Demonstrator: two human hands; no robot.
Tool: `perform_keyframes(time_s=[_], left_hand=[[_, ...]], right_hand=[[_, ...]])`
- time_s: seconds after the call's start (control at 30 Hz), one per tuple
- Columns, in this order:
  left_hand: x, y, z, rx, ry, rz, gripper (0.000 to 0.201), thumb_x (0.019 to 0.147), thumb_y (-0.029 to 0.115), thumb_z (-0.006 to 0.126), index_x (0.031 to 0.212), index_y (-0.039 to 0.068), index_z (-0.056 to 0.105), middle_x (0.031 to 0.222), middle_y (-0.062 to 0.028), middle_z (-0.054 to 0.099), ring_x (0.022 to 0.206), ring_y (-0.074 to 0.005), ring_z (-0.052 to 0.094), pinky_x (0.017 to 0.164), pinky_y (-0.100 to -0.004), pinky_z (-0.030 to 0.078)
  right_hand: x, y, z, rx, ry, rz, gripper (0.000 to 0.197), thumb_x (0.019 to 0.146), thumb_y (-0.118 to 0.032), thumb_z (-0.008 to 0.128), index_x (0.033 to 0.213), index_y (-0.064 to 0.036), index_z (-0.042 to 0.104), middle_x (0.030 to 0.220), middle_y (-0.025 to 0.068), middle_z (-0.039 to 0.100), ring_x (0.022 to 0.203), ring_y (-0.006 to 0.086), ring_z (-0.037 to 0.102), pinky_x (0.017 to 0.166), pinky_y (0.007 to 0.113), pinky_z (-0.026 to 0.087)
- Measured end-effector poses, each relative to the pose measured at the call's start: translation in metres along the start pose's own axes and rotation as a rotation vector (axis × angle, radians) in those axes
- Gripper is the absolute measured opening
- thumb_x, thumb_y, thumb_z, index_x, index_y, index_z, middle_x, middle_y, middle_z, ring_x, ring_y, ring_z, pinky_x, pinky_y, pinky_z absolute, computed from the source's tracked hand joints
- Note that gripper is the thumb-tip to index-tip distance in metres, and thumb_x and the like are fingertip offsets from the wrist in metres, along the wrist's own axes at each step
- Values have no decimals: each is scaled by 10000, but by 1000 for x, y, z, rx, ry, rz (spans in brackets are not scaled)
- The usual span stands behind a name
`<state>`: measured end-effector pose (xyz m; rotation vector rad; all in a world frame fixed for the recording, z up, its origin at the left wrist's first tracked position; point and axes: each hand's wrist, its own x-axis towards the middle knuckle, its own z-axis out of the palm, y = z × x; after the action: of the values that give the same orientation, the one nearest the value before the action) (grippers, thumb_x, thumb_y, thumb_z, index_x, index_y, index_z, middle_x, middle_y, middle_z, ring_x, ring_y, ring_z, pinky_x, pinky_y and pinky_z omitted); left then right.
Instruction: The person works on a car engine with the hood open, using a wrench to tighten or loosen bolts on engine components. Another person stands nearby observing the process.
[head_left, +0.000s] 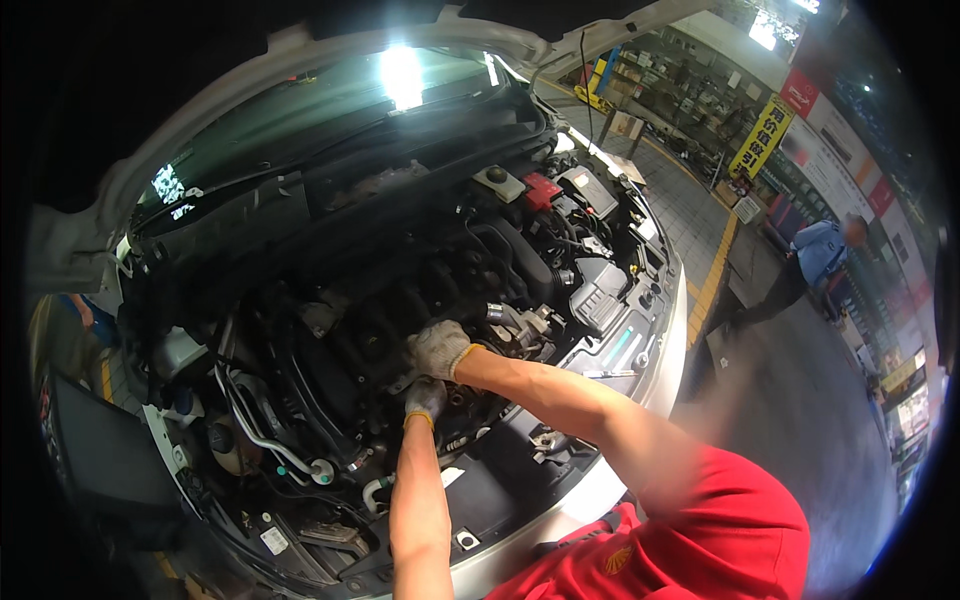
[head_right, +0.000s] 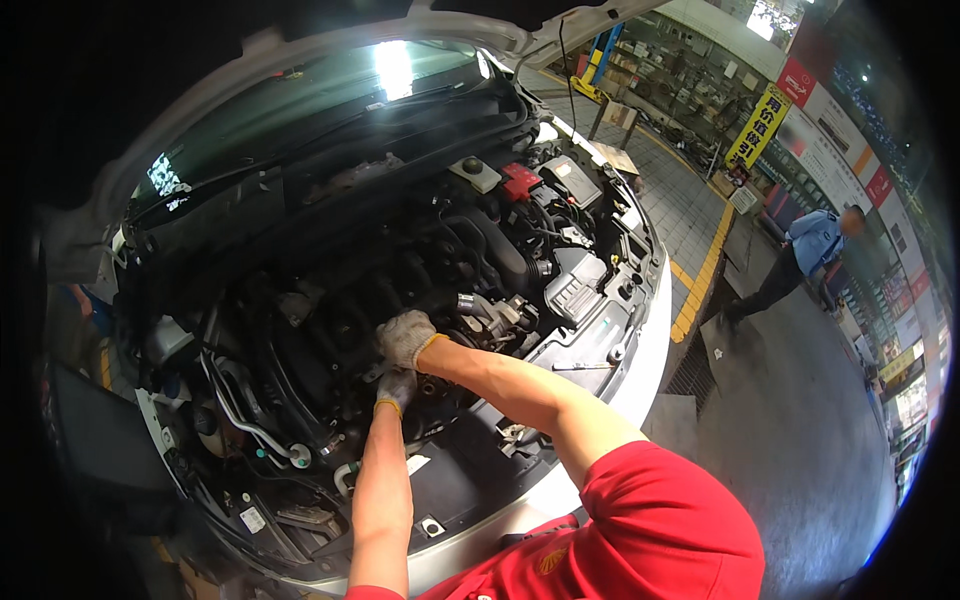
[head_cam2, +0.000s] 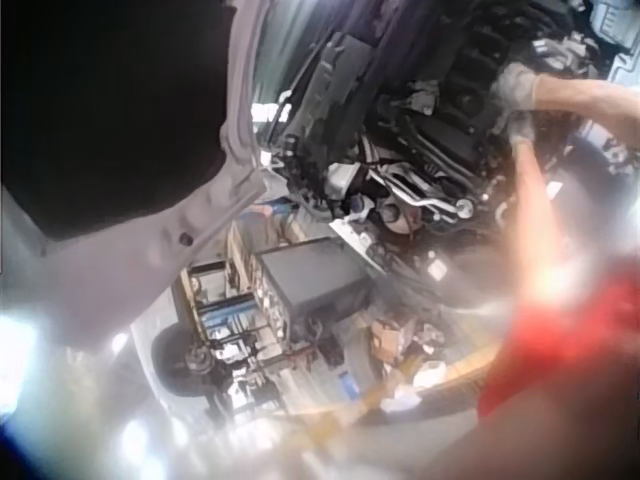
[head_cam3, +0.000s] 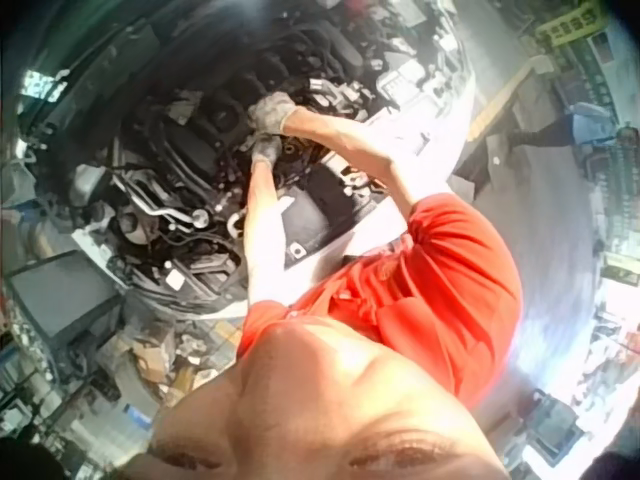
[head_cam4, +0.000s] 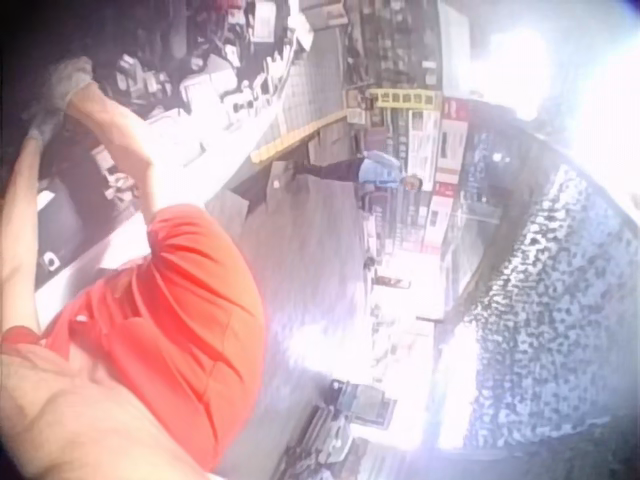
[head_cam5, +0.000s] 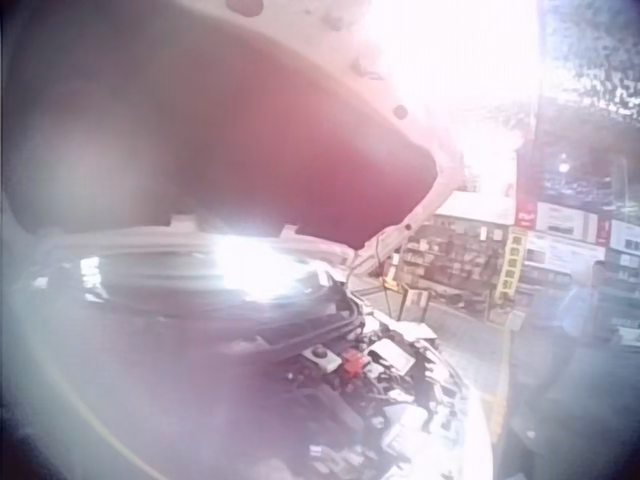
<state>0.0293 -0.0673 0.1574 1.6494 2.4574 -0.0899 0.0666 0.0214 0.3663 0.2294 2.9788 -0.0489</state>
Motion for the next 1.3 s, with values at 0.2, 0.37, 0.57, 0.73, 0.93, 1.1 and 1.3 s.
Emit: perform_keyframes(time_s=[0.2, 0.37, 0.57, 0.73, 0.93, 1.1, 1.3], left_hand=[[-2, 6, -17, -210, -46, -46, 304, 1020, 174, 548, 1195, 55, 767, 1405, -209, 701, 1261, -326, 704, 1062, -439, 563], [-3, 1, -23, -290, -29, -77, 328, 1032, 153, 520, 1198, 51, 783, 1398, -204, 714, 1304, -327, 687, 1093, -461, 554], [8, 2, -13, -371, -35, -118, 443, 1054, 138, 470, 1433, 40, 678, 1484, -191, 672, 1339, -316, 673, 1156, -428, 514], [4, -4, -4, -170, -130, -2, 519, 1118, 280, 406, 1610, 151, 509, 1729, -90, 429, 1565, -285, 440, 1306, -438, 322], [15, 18, -12, 304, -253, 258, 575, 1118, 315, 414, 1671, 161, 449, 1751, -72, 406, 1589, -271, 408, 1305, -443, 311], [-1, -16, 19, 350, -50, 138, 515, 1099, 252, 443, 1582, 124, 568, 1644, -80, 558, 1513, -256, 514, 1257, -460, 374], [39, -20, 18, -645, 217, -57, 490, 1136, 257, 394, 1583, 114, 537, 1643, -160, 525, 1517, -270, 485, 1254, -407, 395]], right_hand=[[17, 1, -14, 64, -46, 86, 424, 1060, -431, 546, 1180, -105, 789, 1186, 153, 806, 1128, 342, 774, 930, 517, 600], [10, -5, -12, 39, -73, 16, 571, 1082, -563, 512, 1215, -83, 789, 1212, 176, 797, 1168, 342, 757, 977, 518, 575], [14, -3, 6, 16, -56, -3, 560, 1090, -548, 501, 1219, -85, 788, 1174, 169, 809, 1144, 341, 769, 972, 540, 579], [-8, -20, 3, 27, -68, 69, 512, 1088, -511, 507, 1153, -89, 789, 1106, 165, 821, 1031, 346, 799, 852, 528, 617], [-65, 12, 37, 26, 63, 58, 476, 1076, -506, 524, 1148, -97, 757, 997, 163, 823, 948, 350, 807, 826, 531, 614], [-41, -16, 13, -7, 91, 44, 431, 1039, -504, 584, 1116, -117, 760, 880, 155, 804, 823, 335, 803, 678, 487, 610], [29, -2, 82, -410, 235, 122, 96, 776, -233, 723, 726, -185, 789, 671, 44, 680, 610, 241, 661, 494, 460, 485]])
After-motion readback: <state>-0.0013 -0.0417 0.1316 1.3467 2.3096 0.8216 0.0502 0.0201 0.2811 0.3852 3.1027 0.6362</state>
